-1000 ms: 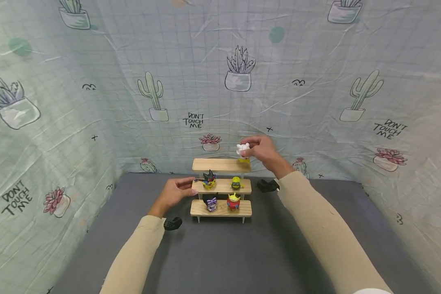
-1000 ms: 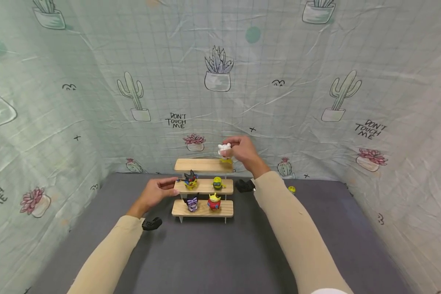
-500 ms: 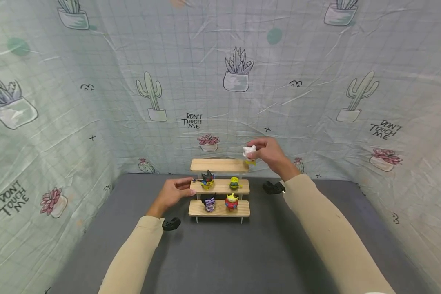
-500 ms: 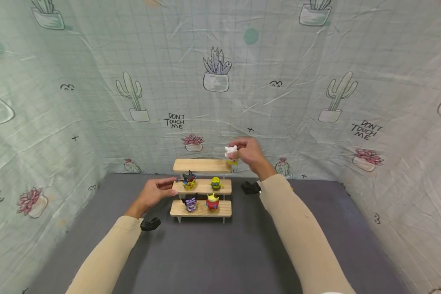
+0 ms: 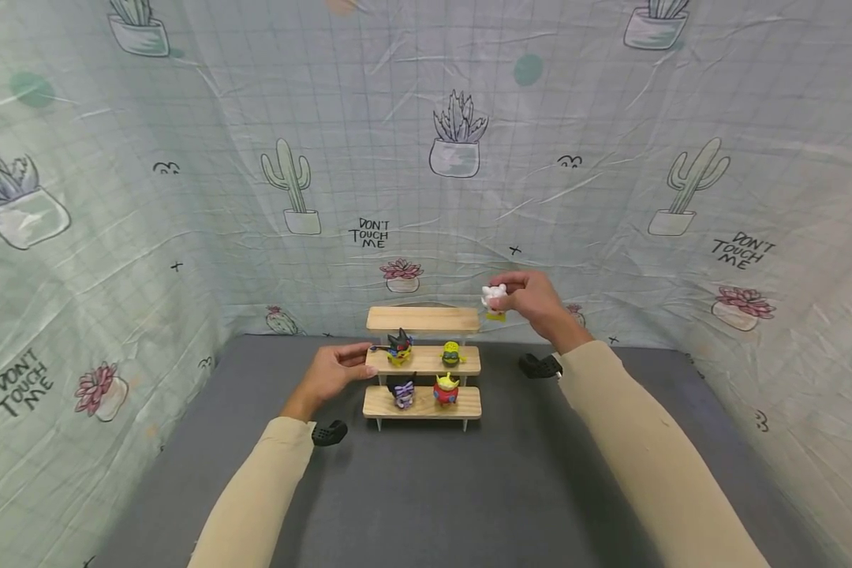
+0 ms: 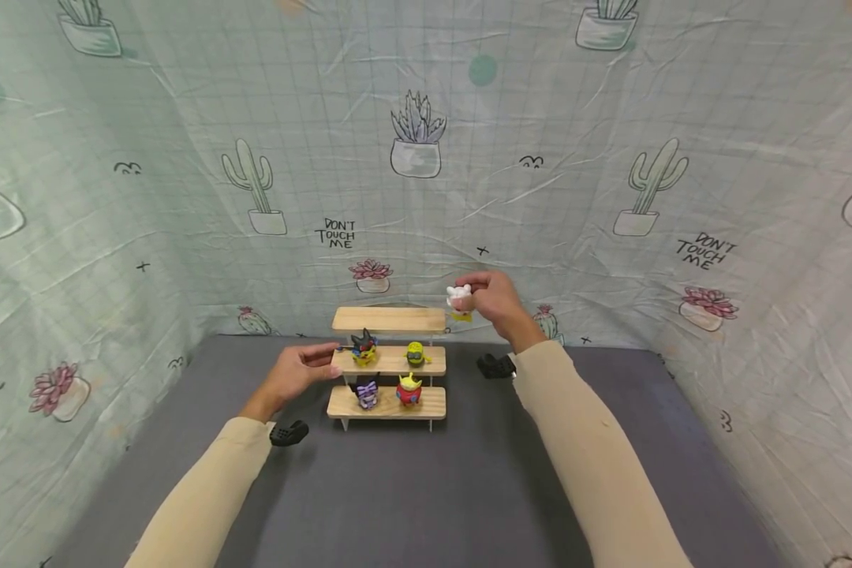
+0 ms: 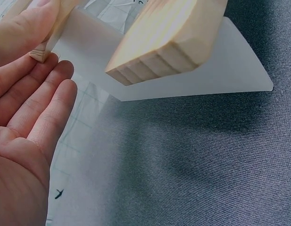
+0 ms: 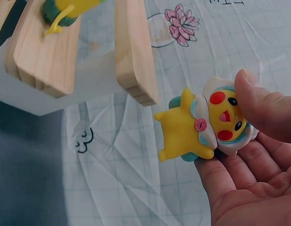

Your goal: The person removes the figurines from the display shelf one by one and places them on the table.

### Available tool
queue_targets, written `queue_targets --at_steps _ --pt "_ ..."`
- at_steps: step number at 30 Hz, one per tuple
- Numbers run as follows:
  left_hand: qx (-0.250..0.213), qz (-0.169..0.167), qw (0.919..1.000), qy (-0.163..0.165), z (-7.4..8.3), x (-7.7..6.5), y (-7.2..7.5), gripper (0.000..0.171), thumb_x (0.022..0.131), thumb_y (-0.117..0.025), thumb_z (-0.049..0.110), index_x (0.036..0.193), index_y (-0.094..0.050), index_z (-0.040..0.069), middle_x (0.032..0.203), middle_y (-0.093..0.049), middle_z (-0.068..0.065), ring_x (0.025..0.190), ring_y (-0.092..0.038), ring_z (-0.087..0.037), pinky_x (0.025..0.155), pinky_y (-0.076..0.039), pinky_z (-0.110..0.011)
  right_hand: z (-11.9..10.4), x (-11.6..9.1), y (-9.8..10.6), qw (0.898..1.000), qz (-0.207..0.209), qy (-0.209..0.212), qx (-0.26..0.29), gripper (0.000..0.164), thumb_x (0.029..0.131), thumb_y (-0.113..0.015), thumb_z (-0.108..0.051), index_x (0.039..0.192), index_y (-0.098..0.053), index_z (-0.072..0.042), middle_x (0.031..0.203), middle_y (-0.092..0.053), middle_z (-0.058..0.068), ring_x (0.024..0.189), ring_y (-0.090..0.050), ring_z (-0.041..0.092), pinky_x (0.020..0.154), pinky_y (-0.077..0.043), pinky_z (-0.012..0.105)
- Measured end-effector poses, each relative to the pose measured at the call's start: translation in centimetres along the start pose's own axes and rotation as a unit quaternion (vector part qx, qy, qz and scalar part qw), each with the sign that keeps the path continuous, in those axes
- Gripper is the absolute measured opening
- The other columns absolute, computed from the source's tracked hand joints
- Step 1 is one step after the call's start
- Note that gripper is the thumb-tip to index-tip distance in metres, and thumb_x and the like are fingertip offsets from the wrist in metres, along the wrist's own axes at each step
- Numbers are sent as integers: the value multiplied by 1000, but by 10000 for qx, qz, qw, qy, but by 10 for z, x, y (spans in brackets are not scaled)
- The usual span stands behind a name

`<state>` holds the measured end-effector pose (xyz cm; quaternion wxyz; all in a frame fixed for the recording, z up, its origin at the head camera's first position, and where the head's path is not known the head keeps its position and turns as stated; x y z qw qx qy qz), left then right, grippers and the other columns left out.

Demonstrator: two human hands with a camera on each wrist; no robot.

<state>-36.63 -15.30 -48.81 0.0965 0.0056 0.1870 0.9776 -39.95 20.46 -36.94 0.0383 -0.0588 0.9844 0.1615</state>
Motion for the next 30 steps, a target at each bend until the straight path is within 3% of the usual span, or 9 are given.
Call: queue_targets --at_steps 10,17,24,30 --pt "-154 -34 9999 1 1 -1 -3 59 93 -81 15 147 -59 3 150 -58 -22 140 -57 -39 108 -58 -45 4 -2 11 9998 69 -85 -142 45 97 -69 0 141 -61 1 159 -45 23 142 -48 39 113 -50 52" --pt "-187 -3 9998 4 3 -1 0 59 92 -82 14 146 -61 4 150 -59 -21 139 -59 -38 108 -57 -45 11 -3 15 9997 60 -24 -235 44 97 -69 0 140 -61 2 148 -54 26 128 -55 37 106 -54 49" --pt "-120 -62 9999 93 -1 -2 -4 59 93 -81 15 146 -60 4 150 -59 -20 140 -58 -38 107 -58 -43 22 -6 22 9997 67 -85 -225 44 97 -69 -1 140 -60 2 156 -47 23 140 -48 38 110 -50 50" --pt "-47 16 9999 97 -1 -1 -3 58 92 -81 15 145 -62 4 150 -59 -20 138 -59 -38 107 -58 -44 26 -12 25 9997 74 -43 -222 42 98 -68 -1 139 -60 4 154 -48 26 139 -48 39 112 -50 51"
Point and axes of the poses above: each hand's wrist, its own x-axis towards the middle knuckle, its own y-axis out of the back of the hand, z = x × y, the point moved 7 cm from there along x, towards the middle knuckle
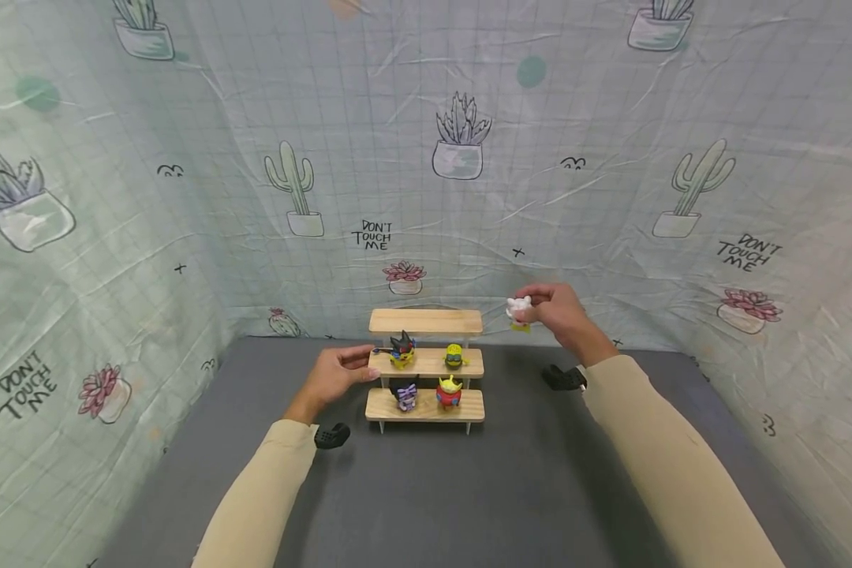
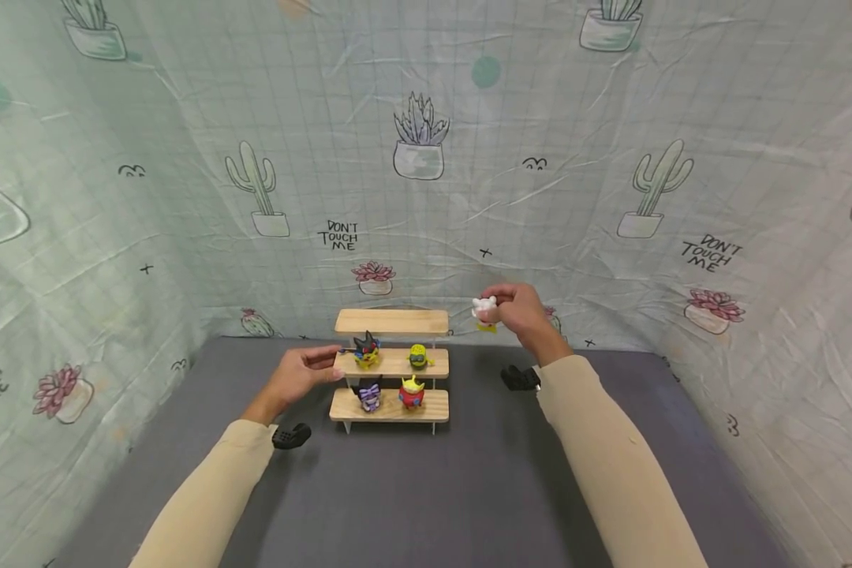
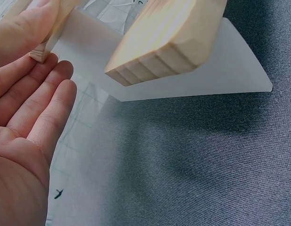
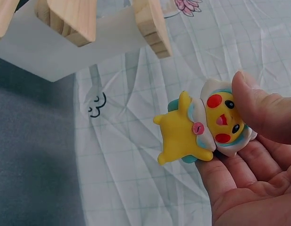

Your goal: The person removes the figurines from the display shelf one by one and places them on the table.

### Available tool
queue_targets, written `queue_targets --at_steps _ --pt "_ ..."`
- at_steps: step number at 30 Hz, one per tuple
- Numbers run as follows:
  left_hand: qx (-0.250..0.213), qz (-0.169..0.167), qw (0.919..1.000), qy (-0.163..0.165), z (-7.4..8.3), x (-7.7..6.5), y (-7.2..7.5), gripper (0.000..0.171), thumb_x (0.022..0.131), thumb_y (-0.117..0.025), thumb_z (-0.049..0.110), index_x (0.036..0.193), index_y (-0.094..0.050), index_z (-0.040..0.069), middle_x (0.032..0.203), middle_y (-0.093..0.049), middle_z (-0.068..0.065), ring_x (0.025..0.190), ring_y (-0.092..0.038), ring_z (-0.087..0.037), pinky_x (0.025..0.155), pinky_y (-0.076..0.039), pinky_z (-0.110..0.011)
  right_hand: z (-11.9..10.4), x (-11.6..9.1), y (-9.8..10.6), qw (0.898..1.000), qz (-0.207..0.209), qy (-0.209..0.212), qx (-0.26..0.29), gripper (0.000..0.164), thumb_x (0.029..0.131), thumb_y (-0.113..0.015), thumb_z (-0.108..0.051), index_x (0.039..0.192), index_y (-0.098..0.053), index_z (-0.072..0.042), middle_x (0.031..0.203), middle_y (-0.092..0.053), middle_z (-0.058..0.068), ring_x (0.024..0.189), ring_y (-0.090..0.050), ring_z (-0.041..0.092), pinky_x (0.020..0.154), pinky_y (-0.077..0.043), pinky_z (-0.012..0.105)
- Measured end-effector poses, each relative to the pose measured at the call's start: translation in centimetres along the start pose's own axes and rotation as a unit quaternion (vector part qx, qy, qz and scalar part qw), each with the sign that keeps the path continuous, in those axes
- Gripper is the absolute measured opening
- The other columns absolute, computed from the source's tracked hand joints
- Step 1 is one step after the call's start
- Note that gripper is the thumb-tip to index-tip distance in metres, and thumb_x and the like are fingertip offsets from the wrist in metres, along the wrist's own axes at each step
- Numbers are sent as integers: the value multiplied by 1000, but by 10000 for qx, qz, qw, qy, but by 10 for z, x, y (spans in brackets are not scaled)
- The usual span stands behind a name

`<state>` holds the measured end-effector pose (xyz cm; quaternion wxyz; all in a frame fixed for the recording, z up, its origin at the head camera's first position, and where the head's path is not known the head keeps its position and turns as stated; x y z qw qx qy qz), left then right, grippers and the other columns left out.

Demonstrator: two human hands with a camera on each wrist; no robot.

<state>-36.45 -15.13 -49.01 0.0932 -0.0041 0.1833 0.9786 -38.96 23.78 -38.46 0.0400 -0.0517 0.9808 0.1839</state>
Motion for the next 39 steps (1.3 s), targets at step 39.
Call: queue_targets --at_steps 39 --pt "-45 -7 9999 -129 2 -1 1 59 92 -81 11 146 -60 1 150 -58 -23 139 -58 -40 108 -58 -45 41 -12 23 9995 164 -259 101 41 96 -71 -2 135 -60 7 154 -53 26 157 -33 39 116 -45 49"
Point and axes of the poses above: each hand's wrist, its own x-axis towards the middle knuckle, its own y-axis out of the back of the hand, z = x × y, the point moved 7 cm from there along x, towards the middle knuckle
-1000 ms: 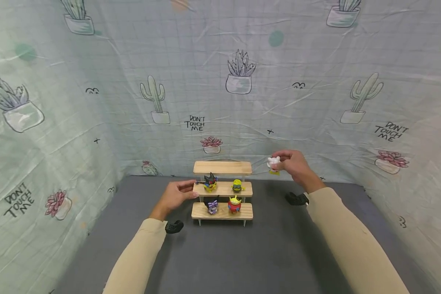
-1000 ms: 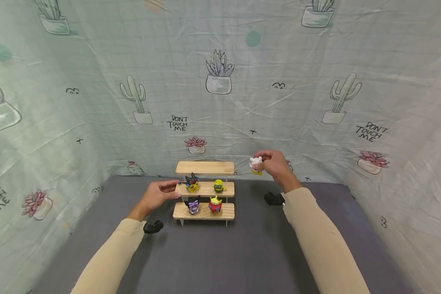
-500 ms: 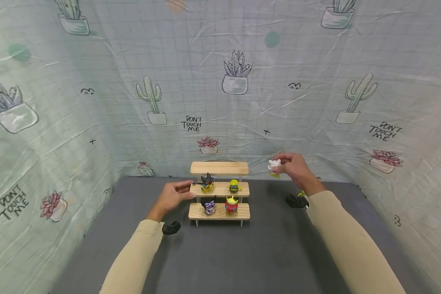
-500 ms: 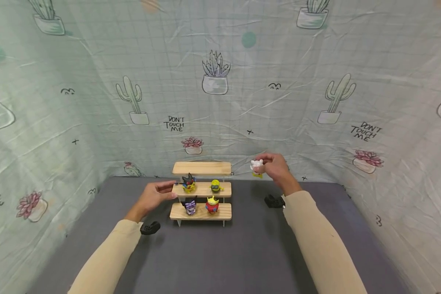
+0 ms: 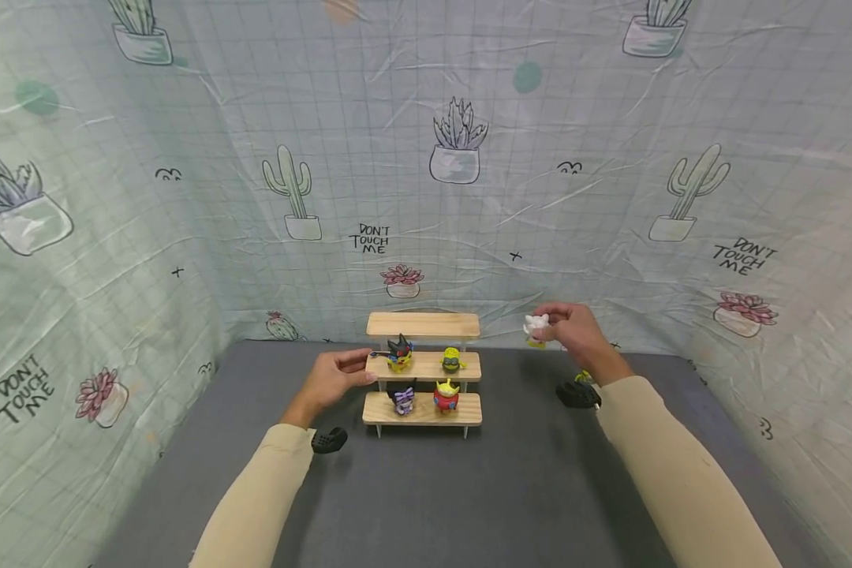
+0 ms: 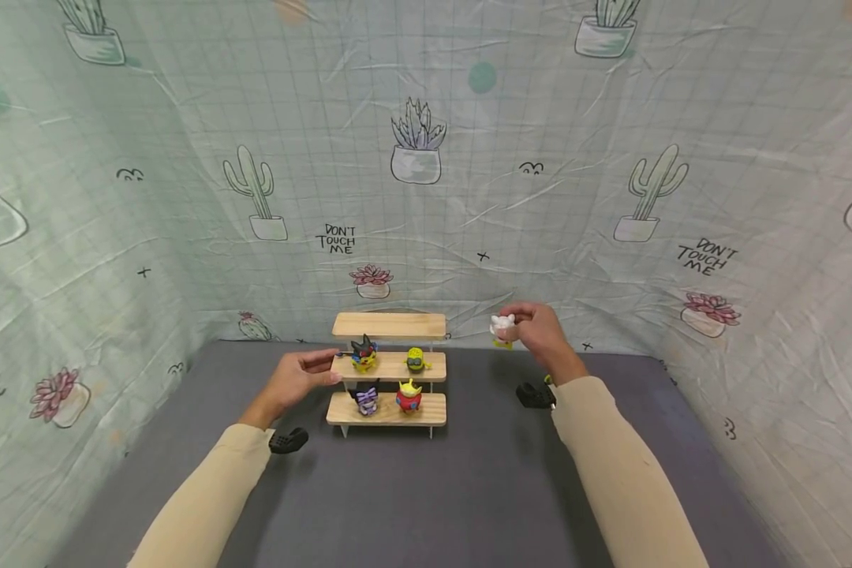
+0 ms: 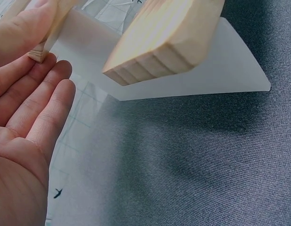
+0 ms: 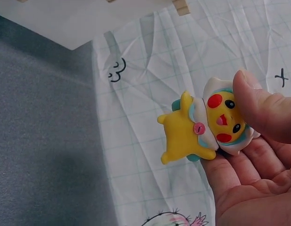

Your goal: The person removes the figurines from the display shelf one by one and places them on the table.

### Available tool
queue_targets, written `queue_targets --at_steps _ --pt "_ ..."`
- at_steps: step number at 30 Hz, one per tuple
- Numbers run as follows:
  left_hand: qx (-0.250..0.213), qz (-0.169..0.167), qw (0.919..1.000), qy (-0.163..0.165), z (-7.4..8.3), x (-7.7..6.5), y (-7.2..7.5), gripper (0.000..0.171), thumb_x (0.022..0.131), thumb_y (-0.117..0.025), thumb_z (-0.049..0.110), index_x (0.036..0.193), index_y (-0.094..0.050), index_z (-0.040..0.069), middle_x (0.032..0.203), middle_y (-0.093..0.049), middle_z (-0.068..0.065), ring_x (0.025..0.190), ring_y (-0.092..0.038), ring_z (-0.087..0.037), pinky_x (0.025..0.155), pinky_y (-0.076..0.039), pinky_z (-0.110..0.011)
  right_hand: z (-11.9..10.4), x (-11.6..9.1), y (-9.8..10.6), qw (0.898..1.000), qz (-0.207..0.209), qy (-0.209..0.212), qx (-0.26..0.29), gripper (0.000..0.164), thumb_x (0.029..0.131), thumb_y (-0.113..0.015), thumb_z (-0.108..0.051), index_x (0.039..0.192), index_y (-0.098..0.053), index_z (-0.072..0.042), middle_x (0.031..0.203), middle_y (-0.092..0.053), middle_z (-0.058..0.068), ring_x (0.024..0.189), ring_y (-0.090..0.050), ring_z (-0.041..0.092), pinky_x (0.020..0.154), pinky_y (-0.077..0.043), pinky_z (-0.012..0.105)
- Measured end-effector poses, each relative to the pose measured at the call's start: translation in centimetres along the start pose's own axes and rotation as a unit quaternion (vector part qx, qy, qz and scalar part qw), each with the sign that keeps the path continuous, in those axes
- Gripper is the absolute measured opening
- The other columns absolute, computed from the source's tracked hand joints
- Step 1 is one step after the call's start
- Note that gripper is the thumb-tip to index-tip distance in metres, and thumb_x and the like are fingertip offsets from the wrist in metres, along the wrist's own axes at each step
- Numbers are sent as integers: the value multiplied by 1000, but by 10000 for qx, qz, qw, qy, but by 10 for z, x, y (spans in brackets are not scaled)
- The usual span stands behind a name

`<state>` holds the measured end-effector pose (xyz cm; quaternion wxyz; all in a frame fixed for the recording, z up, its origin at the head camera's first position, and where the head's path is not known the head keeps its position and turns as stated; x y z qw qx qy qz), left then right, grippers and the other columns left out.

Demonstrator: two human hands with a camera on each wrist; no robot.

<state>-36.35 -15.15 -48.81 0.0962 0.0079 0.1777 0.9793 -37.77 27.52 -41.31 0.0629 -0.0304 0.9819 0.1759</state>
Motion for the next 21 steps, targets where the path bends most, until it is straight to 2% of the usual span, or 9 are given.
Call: queue_targets --at_steps 3,5,10,13,21 --pt "10 3 10000 14 -1 1 0 59 92 -81 12 146 -60 1 150 -58 -23 139 -58 -40 108 -57 -45 3 1 2 10000 45 33 -60 41 96 -71 -2 134 -60 7 156 -50 25 155 -35 39 108 -48 40" --pt "18 3 10000 22 -2 1 -1 59 92 -81 12 146 -60 0 150 -58 -23 139 -57 -40 108 -57 -45 6 1 3 10000 66 35 -42 41 96 -71 -2 134 -60 7 155 -51 25 155 -35 38 107 -49 39" --pt "12 -9 10000 9 -2 2 -2 59 92 -81 12 146 -59 0 149 -59 -23 139 -58 -40 108 -57 -45 12 1 6 9999 126 57 -23 44 94 -73 -2 135 -60 8 152 -54 28 155 -36 39 119 -44 50" --pt "-22 -27 10000 15 -2 2 -2 59 92 -80 12 146 -59 0 149 -58 -23 140 -57 -40 108 -57 -45 16 1 7 9999 106 72 2 46 94 -73 -2 137 -59 8 156 -49 27 157 -32 40 124 -39 55" --pt "23 -23 10000 56 -2 1 -2 60 93 -80 13 147 -58 1 151 -56 -23 142 -55 -40 109 -56 -45 23 1 8 9999 42 57 105 43 95 -71 0 135 -59 8 169 -31 23 158 -29 43 124 -38 58"
Point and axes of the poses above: each hand's wrist, its own x-axis towards the middle knuckle, its own y-axis out of the back of the hand, z = x × y, the point moved 7 cm from there along x, towards the middle knuckle
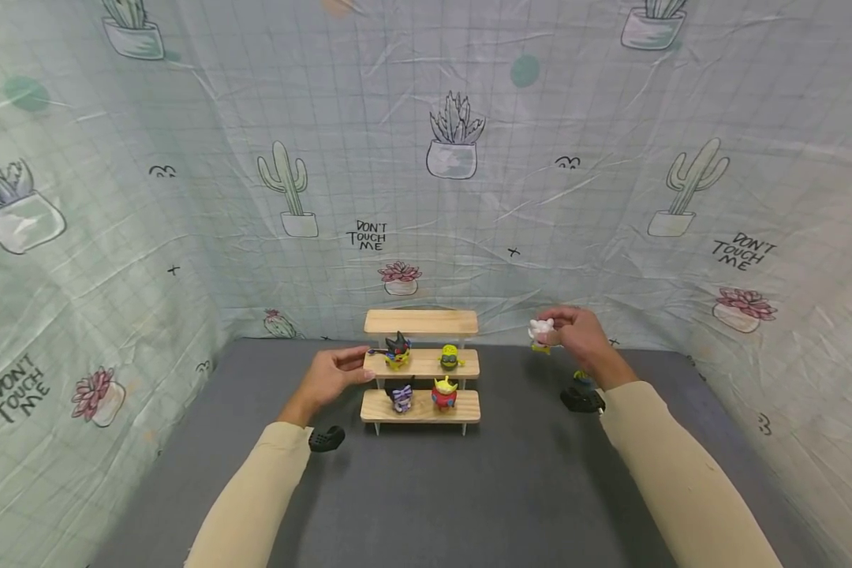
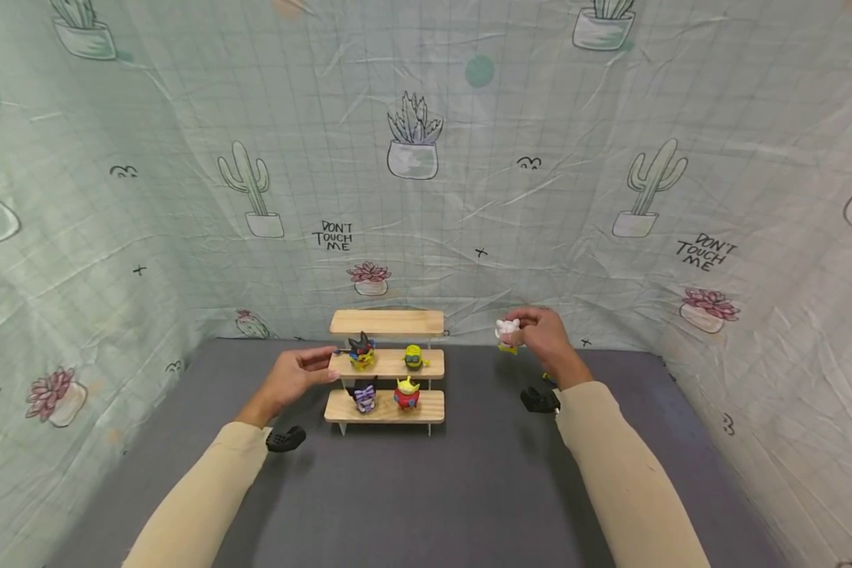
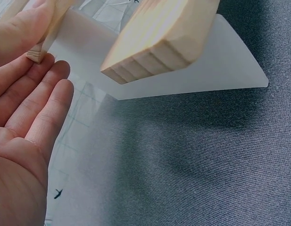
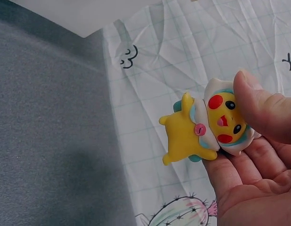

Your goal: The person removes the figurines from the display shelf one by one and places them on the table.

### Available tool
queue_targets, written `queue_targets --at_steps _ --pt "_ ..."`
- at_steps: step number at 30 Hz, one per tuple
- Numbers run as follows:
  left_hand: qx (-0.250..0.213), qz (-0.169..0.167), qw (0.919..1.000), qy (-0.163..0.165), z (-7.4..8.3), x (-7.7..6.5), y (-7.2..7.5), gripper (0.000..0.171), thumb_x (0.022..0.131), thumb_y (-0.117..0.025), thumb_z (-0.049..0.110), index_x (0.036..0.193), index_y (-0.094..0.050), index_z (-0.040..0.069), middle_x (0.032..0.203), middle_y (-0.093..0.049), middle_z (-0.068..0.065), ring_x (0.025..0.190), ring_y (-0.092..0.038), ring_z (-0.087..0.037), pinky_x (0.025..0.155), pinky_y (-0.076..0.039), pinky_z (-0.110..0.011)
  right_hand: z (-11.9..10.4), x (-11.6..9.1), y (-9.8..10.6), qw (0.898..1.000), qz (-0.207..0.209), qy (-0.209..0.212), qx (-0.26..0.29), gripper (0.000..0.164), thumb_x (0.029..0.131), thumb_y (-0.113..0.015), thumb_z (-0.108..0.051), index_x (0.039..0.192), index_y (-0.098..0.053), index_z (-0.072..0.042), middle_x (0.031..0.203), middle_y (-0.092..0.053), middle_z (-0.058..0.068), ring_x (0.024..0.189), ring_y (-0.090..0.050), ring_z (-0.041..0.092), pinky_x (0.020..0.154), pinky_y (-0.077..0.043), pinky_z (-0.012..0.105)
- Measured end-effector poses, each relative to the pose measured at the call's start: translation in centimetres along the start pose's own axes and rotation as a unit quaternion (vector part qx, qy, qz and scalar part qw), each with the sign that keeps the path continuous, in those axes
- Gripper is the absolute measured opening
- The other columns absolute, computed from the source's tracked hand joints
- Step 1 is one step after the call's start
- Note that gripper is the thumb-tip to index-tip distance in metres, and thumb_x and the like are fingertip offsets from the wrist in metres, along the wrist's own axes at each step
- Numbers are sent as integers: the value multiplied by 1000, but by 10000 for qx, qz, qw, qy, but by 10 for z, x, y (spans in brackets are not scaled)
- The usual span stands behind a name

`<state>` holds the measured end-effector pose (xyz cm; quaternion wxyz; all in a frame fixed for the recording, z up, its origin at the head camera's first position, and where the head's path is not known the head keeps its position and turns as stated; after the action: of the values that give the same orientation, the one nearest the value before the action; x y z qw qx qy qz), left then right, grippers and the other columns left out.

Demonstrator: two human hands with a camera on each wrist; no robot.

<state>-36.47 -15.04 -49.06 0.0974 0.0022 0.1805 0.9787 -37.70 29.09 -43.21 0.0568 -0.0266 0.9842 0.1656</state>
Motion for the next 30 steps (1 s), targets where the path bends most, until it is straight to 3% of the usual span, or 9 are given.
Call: queue_targets --at_steps 19,26,30 --pt "-5 -5 10000 9 1 -1 0 59 94 -79 15 148 -58 3 154 -54 -21 142 -55 -39 110 -55 -46 16 -3 0 9997 164 -80 -179 45 94 -75 -5 135 -61 6 154 -51 29 154 -36 43 121 -43 56" --pt "73 12 10000 -15 -1 0 -1 59 94 -80 14 147 -58 1 153 -55 -22 141 -56 -40 109 -56 -45 22 -3 0 9995 160 -41 -252 47 95 -75 -8 139 -61 5 162 -42 25 154 -35 45 121 -43 58" --pt "93 24 10000 16 -1 0 0 59 93 -80 14 147 -59 1 154 -55 -21 141 -56 -40 109 -56 -44 26 -2 -1 9995 240 -52 -191 47 94 -76 -6 137 -62 6 158 -47 25 147 -44 43 116 -47 54"
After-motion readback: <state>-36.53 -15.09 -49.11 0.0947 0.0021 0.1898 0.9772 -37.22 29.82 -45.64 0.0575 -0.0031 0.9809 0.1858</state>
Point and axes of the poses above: each hand's wrist, its own x-axis towards the middle knuckle, its own y-axis out of the back of the hand, z = x × y, the point moved 7 cm from there along x, towards the middle knuckle
